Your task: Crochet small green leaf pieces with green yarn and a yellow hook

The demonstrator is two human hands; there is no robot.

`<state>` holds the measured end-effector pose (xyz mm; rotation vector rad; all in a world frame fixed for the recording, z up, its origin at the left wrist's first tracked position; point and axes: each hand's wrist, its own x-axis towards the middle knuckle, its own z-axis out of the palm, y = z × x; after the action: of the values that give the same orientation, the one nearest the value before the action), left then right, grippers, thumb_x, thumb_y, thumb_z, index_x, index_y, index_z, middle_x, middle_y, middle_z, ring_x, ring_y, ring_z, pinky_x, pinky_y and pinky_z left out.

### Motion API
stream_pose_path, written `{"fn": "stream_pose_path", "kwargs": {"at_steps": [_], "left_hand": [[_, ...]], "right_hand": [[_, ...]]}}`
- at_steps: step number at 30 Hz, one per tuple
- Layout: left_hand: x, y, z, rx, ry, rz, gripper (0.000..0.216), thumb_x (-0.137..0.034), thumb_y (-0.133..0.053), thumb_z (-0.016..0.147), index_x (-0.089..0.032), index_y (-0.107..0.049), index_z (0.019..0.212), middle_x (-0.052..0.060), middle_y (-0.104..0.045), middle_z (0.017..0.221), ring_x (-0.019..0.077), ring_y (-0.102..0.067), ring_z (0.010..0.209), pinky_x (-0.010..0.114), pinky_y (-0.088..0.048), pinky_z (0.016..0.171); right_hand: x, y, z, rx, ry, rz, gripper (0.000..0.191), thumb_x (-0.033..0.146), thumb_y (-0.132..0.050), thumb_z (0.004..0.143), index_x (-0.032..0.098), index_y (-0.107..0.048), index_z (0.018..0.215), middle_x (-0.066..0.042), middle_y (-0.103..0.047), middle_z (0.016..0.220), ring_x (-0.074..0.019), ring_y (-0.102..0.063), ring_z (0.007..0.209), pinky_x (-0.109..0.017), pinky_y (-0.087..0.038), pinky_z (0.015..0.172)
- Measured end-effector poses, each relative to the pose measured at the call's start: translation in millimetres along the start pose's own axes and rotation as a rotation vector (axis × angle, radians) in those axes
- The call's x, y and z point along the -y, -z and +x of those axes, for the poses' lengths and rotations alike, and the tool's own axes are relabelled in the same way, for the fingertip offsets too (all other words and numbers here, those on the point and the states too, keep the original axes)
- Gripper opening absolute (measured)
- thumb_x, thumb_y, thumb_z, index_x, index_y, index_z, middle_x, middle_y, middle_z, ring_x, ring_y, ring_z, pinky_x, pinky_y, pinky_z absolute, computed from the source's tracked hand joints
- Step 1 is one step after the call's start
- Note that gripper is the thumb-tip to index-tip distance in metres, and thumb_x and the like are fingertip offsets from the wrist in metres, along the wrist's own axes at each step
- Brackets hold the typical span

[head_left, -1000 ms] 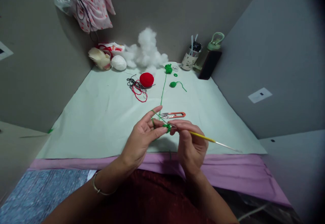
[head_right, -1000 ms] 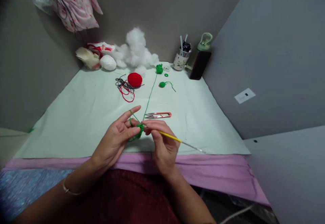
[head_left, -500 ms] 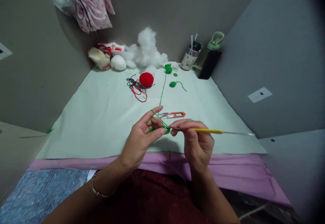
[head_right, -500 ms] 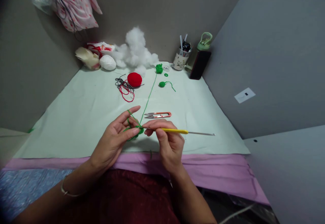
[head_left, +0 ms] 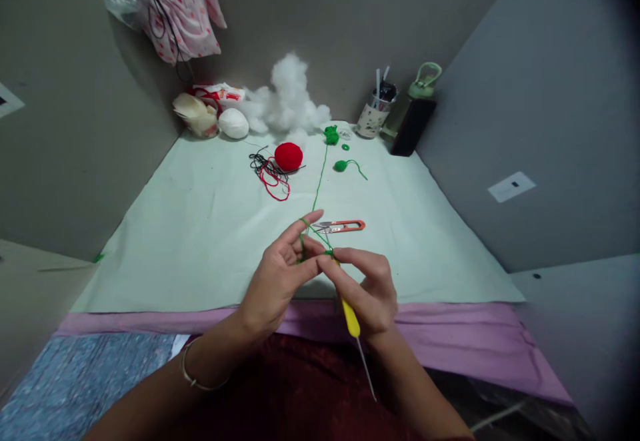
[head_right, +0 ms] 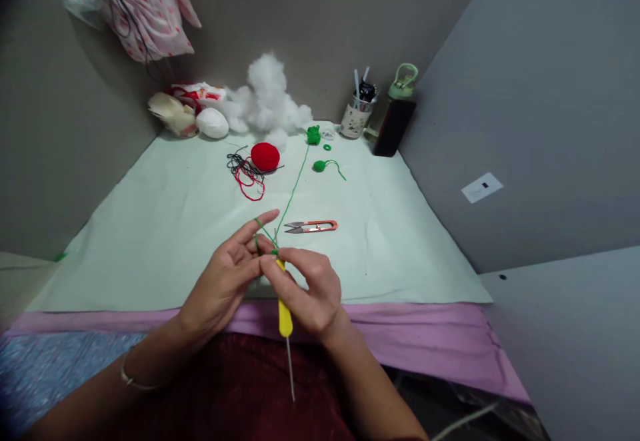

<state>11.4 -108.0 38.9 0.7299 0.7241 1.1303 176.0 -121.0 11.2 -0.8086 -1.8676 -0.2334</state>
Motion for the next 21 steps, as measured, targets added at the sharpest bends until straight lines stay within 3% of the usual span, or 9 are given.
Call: {"fn": "stream_pose_path", "kwargs": {"at_steps": [2,4,6,9,12,16,19,21], "left_hand": [[-1,1,2,0.069,0.152,-0.119,0.063,-0.024,-0.089,0.077,-0.020,-0.070,0.137,-0.004,-0.060,0.076,0.0089,-0.047,0.065,0.026,-0.044,0.070],[-3,3,4,0.097,0.210,-0.181,0.056,-0.024,-0.088,0.079,-0.017,-0.073,0.132,-0.007,-0.051,0.065,0.0070,-0.037,0.057,0.027,-0.046,0.072],[-6,3,5,0.062,0.165,-0.180,0.052,-0.021,-0.087,0.080,-0.017,-0.074,0.130,-0.007,-0.050,0.066,0.0061,-0.036,0.057,0.028,-0.047,0.077],[-6,2,4,0.018,0.075,-0.102,0.055,-0.019,-0.088,0.077,-0.021,-0.074,0.131,-0.003,-0.061,0.080,0.0074,-0.046,0.064,0.025,-0.044,0.071],[-1,1,2,0.022,0.008,-0.020,0.053,-0.019,-0.088,0.078,-0.022,-0.076,0.129,0.000,-0.064,0.085,0.0114,-0.055,0.077,0.026,-0.046,0.076],[5,1,3,-0.010,-0.042,0.012,0.053,-0.022,-0.088,0.080,-0.025,-0.075,0.131,0.001,-0.068,0.091,0.0145,-0.060,0.089,0.028,-0.048,0.087],[4,2,5,0.041,0.044,-0.072,0.053,-0.023,-0.088,0.079,-0.023,-0.075,0.130,0.001,-0.069,0.089,0.0129,-0.059,0.082,0.027,-0.048,0.082],[1,5,7,0.095,0.137,-0.133,0.049,-0.025,-0.088,0.079,-0.020,-0.077,0.126,0.002,-0.069,0.087,0.0123,-0.057,0.077,0.028,-0.048,0.081]], "right_hand": [[2,0,1,-0.038,-0.134,0.081,0.041,0.013,-0.069,0.094,0.033,-0.074,0.129,-0.007,-0.076,0.111,-0.0230,-0.074,0.096,-0.038,-0.065,0.073],[3,0,6,-0.077,-0.335,0.269,0.030,0.016,-0.060,0.100,0.031,-0.077,0.120,-0.006,-0.076,0.100,-0.0213,-0.072,0.089,-0.039,-0.063,0.074],[4,-1,12,-0.185,-0.522,0.473,0.022,0.020,-0.057,0.102,0.027,-0.078,0.106,-0.004,-0.073,0.087,-0.0184,-0.068,0.075,-0.038,-0.060,0.070],[4,-5,18,-0.198,-0.668,0.694,0.018,0.026,-0.060,0.102,0.025,-0.077,0.099,-0.003,-0.074,0.088,-0.0158,-0.065,0.069,-0.035,-0.058,0.066],[6,-9,19,-0.144,-0.650,0.670,0.017,0.023,-0.062,0.101,0.027,-0.079,0.102,-0.004,-0.079,0.096,-0.0174,-0.070,0.080,-0.034,-0.060,0.070],[12,-8,11,-0.083,-0.498,0.452,0.028,0.015,-0.063,0.100,0.032,-0.078,0.115,-0.004,-0.079,0.101,-0.0189,-0.073,0.089,-0.036,-0.062,0.075],[13,-6,6,-0.027,-0.347,0.241,0.035,0.013,-0.070,0.094,0.034,-0.078,0.121,-0.006,-0.077,0.112,-0.0231,-0.074,0.098,-0.041,-0.064,0.079],[11,-5,6,-0.058,-0.360,0.248,0.031,0.015,-0.069,0.095,0.033,-0.079,0.118,-0.006,-0.077,0.108,-0.0228,-0.073,0.095,-0.041,-0.064,0.078]]}}
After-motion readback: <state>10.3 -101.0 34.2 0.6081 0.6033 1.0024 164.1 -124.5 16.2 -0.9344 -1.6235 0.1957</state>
